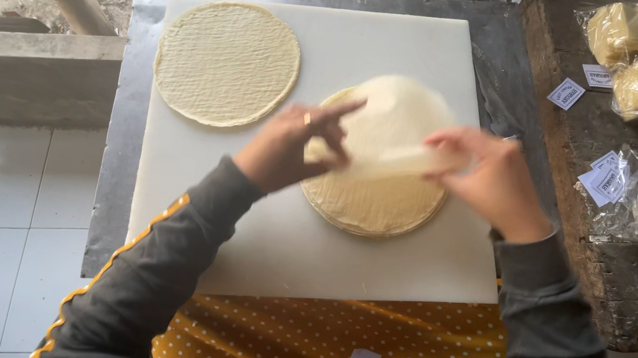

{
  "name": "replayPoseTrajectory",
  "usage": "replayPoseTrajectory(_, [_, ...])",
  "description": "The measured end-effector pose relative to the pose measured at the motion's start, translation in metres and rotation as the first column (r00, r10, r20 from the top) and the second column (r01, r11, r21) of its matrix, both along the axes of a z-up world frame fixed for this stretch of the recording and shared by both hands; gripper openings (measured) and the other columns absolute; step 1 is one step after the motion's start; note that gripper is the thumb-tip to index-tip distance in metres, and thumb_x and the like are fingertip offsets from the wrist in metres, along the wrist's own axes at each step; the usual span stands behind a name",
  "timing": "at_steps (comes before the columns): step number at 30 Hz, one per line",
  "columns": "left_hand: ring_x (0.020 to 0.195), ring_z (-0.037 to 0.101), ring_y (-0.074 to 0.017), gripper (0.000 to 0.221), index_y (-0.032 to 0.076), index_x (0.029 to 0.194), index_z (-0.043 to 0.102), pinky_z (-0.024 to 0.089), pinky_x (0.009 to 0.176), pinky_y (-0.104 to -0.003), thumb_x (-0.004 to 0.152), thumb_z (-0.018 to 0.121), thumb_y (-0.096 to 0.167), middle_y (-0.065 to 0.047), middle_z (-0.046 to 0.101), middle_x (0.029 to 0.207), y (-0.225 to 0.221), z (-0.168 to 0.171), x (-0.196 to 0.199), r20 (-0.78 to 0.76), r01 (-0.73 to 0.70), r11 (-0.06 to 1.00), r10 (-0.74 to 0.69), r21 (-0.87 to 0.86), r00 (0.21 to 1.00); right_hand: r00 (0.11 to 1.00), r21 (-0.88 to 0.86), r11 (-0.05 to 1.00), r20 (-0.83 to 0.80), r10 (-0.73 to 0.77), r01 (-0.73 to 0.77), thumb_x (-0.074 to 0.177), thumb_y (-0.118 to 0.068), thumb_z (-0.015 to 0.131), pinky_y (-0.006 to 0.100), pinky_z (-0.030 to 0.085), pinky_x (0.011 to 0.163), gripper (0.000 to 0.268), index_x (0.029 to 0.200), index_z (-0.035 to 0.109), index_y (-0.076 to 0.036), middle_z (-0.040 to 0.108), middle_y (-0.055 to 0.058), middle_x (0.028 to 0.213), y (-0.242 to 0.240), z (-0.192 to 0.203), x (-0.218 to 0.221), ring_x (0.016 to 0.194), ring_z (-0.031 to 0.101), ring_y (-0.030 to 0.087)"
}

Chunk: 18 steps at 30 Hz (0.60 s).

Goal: The person repeatedly picks up thin, round dough sheets from a stack on a white cutting board, separates them by hand, and places them into a second stack. The person handles the sheets one at a time, ensuring they do not stick together.

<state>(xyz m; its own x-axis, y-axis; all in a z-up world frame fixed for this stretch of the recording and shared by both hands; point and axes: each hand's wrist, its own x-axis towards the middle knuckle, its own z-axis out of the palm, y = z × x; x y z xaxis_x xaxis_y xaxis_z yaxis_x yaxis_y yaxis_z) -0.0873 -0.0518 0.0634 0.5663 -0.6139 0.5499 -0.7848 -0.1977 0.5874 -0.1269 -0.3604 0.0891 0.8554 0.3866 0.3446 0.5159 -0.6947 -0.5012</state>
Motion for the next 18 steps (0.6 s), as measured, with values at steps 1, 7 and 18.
replayPoseTrajectory(1, [0.109,0.07,-0.0199,0.099,0.014,0.162,0.029,0.052,0.103,-0.04,0.078,0.082,0.004,0.003,0.078,0.1,0.0,-0.008,-0.004,-0.012,0.055,0.996,-0.054,0.077,0.998,0.997,-0.014,0.999,-0.056,0.048,-0.048,0.075,-0.016,0.087,0.031,0.062,0.081,0.043,0.115,0.072,-0.015,0.076,0.005,0.11,0.004,-0.01,-0.004,0.093,0.073,0.016])
replayPoseTrajectory(7, [0.112,0.067,-0.0186,0.099,0.019,0.161,0.03,0.046,0.104,-0.044,0.079,0.084,0.014,0.01,0.08,0.095,0.008,-0.037,-0.003,-0.107,0.03,0.952,0.003,0.303,0.994,0.989,0.072,0.996,-0.136,0.06,-0.051,0.075,-0.002,0.08,0.037,0.054,0.101,0.043,0.117,0.072,-0.008,0.078,0.004,0.097,-0.015,-0.033,-0.025,0.109,0.072,0.02])
replayPoseTrajectory(18, [0.099,0.061,-0.0177,0.016,0.018,0.095,0.082,0.05,0.09,-0.036,0.079,0.083,0.014,0.005,0.07,0.103,0.031,-0.035,0.009,0.24,-0.208,0.933,0.139,0.293,0.961,0.994,0.08,0.995,-0.09,0.069,-0.062,0.076,-0.003,0.083,0.037,0.059,0.096,0.017,0.091,0.078,-0.009,0.074,0.003,0.096,-0.014,-0.043,-0.044,0.122,0.066,0.024])
